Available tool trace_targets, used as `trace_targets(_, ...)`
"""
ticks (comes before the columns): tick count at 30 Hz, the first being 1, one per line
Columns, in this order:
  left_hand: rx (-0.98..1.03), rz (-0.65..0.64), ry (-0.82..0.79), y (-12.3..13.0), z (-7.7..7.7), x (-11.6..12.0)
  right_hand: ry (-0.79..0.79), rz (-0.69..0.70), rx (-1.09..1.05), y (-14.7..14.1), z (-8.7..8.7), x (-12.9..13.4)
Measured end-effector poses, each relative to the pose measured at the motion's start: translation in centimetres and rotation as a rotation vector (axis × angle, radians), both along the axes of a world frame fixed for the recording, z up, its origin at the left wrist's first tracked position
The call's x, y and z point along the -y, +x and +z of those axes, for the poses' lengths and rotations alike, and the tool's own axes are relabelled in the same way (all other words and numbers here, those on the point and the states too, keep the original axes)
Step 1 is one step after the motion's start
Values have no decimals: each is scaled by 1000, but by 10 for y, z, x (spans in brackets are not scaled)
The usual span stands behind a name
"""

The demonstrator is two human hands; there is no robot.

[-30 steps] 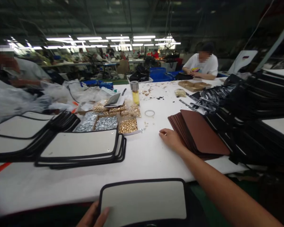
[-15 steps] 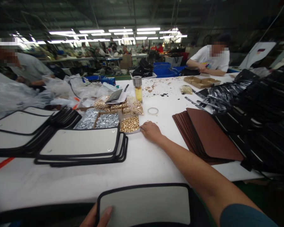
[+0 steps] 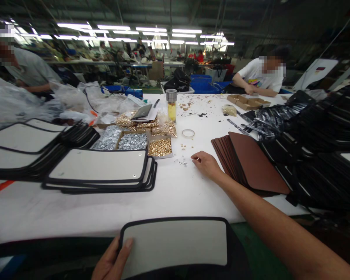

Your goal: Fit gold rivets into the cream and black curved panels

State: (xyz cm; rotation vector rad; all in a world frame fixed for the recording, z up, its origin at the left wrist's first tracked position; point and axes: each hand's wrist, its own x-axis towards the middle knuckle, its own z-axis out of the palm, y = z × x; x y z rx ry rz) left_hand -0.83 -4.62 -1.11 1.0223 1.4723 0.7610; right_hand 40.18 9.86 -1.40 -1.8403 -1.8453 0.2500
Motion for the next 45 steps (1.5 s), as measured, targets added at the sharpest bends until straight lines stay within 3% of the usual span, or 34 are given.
trace_targets(8,-42,38,145,4,-3,9,-89,45,78,-21,4,-35)
trace_targets(14,-129,-39,354,9,5,15,-133,48,178,-21,10,-35)
trace_targets(20,-260,-68,451,3,2,19,-140,32,228,-19,15,-41)
trace_targets(25,-369,-136,682,-1,7,22,-89,-17,219,-28,32,-41)
trace_targets(28,-413,-192,823,-4,13,25,-4,-56,141,-47,51,-9)
trace_targets(30,-434,-223,894,-6,14,29,63,7,-38,-72,61,37)
trace_targets(32,-448,-249,946,-9,14,36,84,242,-238,-103,64,95)
trace_targets(35,-443,-291,991,-11,12,48,0,635,-373,-149,52,174)
trace_targets(37,-430,-316,1021,-12,11,54,-25,664,-427,-171,36,208)
trace_targets(41,-421,-335,1045,-11,10,61,49,578,-480,-187,14,231)
trace_targets(45,-441,-375,1042,-11,13,61,111,587,-448,-184,15,234)
